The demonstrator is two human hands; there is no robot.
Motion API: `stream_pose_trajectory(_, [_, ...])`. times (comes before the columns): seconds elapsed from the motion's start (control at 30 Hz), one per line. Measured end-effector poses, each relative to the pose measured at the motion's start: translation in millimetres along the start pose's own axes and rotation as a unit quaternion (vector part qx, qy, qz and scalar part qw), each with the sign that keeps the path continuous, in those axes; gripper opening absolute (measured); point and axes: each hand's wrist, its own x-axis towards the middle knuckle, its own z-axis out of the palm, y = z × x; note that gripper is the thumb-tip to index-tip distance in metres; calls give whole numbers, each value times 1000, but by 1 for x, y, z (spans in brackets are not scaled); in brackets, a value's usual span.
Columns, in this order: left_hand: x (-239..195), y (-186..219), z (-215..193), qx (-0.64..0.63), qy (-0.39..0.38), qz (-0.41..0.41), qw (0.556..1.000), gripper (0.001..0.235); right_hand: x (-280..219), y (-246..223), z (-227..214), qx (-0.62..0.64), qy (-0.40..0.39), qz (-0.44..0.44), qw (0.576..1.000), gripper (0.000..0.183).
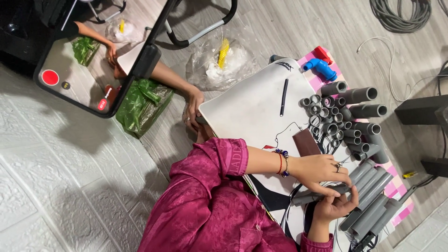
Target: The person smooths the edges of a gray PVC pipe using a sanding block. They hold the pipe with one hand and rub the sanding block against the cut end, rotating the pipe to smooth the entire circumference.
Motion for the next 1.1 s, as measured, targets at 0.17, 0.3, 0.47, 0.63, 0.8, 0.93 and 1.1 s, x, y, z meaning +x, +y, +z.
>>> stream_pose_trajectory(0.17, [0, 1, -3, -2, 3, -1, 1000, 35, 1, -1, 1, 4, 4, -8, 1000, 41])
stream_pose_trajectory(0.3, [2, 6, -8, -7, 7, 4, 1000, 34, -3, 6, -4, -23, 6, 13, 1000, 44])
stream_pose_trajectory(0.47, [1, -7, 1, -12, 7, 37, 999, 36, -3, 37, -6, 4, 36, -57, 998, 40])
stream_pose_trajectory(0.63, [15, -1, -13, -63, 18, 88, 994, 31, -13, 62, -4, -20, 92, -122, 988, 48])
stream_pose_trajectory(0.8, [23, -3, 3, -167, 71, -52, 982, 28, -10, 51, 0, 97, 68, -68, 991, 56])
stream_pose_trajectory(0.93, [38, 7, 8, -224, 77, -142, 961, 20, -3, 31, -1, 91, 89, -57, 990, 54])
stream_pose_trajectory(1.1, [42, 3, -6, 63, 78, 101, 990, 9, 8, 10, 0, 81, 94, -75, 989, 46])
